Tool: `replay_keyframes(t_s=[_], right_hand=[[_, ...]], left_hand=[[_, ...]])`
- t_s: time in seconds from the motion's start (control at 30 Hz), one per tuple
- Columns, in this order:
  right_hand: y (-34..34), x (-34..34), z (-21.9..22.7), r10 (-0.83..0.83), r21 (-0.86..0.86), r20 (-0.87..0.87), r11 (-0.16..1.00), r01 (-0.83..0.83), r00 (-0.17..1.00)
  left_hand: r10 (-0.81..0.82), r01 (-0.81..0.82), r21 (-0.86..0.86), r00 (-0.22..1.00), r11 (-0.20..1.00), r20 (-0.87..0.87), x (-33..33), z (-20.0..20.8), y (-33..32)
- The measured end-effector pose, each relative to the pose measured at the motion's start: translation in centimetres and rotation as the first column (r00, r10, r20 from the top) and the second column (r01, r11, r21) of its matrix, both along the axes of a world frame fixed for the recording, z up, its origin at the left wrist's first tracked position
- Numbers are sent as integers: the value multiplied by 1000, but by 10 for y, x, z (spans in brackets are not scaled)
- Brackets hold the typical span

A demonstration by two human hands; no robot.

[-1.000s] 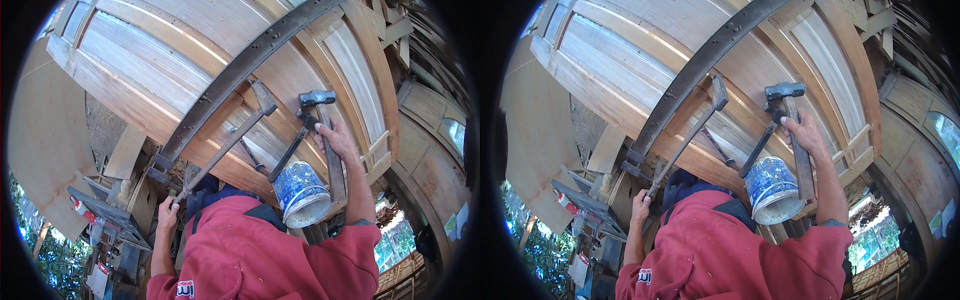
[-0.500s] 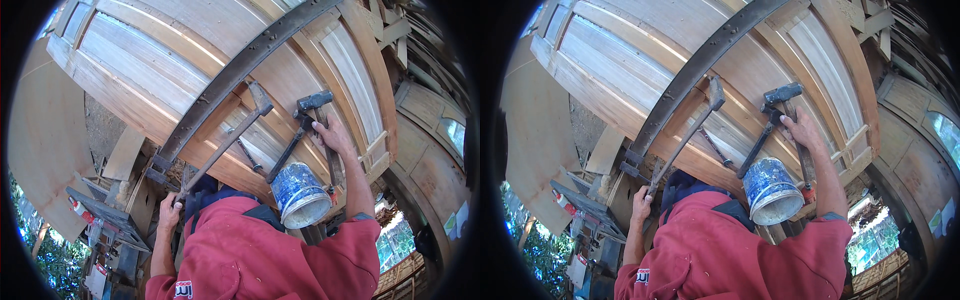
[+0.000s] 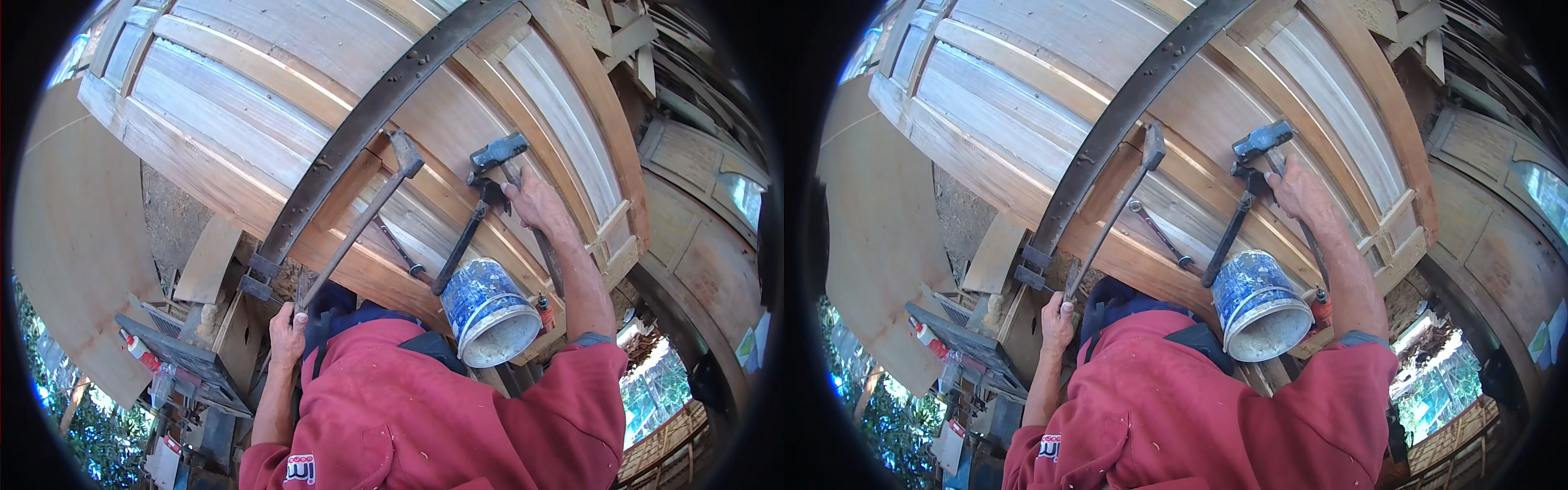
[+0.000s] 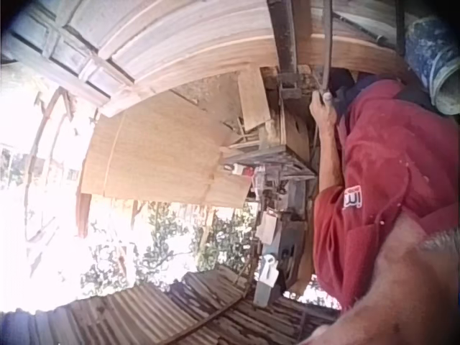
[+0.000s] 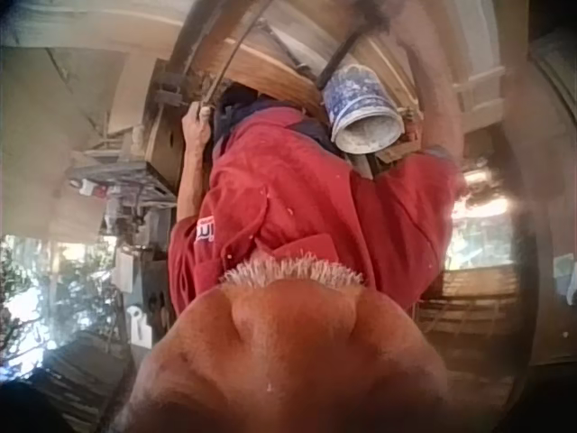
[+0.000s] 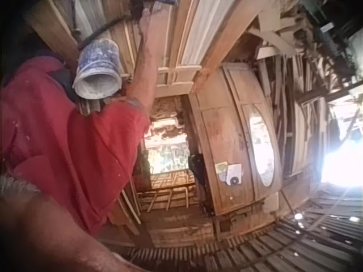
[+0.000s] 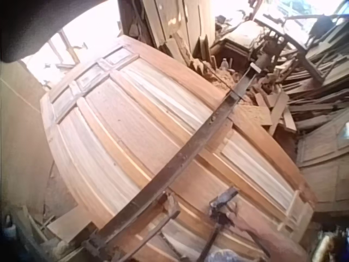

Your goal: The person constructs a wooden door by clamping parts together, securing them with a drill, and hammering nails into the frame.

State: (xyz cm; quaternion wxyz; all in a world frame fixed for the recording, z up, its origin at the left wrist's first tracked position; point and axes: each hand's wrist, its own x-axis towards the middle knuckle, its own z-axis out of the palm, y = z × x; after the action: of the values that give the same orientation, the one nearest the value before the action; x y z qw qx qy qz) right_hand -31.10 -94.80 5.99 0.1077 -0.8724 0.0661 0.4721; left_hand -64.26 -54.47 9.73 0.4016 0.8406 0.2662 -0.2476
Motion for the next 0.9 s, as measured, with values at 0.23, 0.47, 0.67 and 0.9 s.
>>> replay_keyframes(t_s=[0.23,0.47,0.67,0.9], right_hand=[[2,-10,1,-69,60,23,996,68,997],[-4,-20,-6,-141,89,51,987,136,989],[-3,-24,-12,-122,91,58,989,116,991],[1,-30,6,-117,183,241,980,74,964]], left_hand=[[-11,11,4,1000,1000,2,-11,-5,7],[-4,3,-46,1000,999,-20,-19,-10,10],[-30,26,-107,999,994,-37,-47,-17,30],[-42,35,-167,998,985,-42,-78,-20,55]])
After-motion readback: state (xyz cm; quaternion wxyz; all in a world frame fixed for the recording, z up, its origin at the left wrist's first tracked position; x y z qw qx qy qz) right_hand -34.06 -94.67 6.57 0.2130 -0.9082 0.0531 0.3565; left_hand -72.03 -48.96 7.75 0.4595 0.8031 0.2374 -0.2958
